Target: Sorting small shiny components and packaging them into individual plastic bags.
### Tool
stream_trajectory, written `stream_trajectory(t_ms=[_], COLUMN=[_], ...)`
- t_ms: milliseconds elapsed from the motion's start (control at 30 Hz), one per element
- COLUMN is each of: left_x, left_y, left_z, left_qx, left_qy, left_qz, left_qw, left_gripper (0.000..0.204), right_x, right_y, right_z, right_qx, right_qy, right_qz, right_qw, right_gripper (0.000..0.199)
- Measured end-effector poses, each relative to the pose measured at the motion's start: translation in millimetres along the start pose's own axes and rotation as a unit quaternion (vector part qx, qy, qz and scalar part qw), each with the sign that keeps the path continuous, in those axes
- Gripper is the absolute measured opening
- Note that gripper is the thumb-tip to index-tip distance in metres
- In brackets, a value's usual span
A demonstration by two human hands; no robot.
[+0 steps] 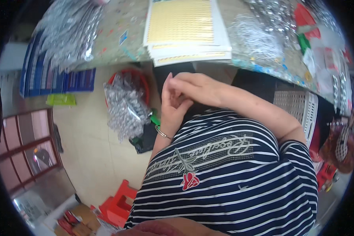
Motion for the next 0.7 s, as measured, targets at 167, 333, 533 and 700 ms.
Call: stream_trajectory(t_ms=[167,333,533,700], left_x=[2.8,7.2,25.9,36.8], left_y=[25.6,15.4,-0.9,-99.5], left_z=[0.3,1.3,1.7,-30.9], left_qx=[-0.059,0.059,0.155,0.375], left_qy=[-0.038,-0.095,-0.049,0.017], left_qz=[0.116,0.163,0.246,0.28], left_qw=[0.991,0.98,0.956,0.884], left_gripper=[0.032,0.015,0.015,0.016], right_x=[2.5,-10.3,-8.7,-8.2], right_y=[-4.1,-17.8,-77.5,-201.9], right_z=[10.7,-0.5,-28.3,-41.3], right_qx=[0.006,0.038,0.157,0.349], right_qy=[-0.074,-0.196,-0.348,-0.217], right_qz=[-0.001,-0.023,-0.171,-0.246], right_qw=[0.997,0.98,0.909,0.878], right_gripper=[0.028,0.023,0.015,0.018])
Point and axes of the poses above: each hand's wrist, its own z-axis towards the middle knuckle, its own y-axis out of the palm, x = y × z, the point moved 4 cm from there along z, towards the middle knuckle, and after that the axes turned 4 degrees about x, right-handed, at the moved point
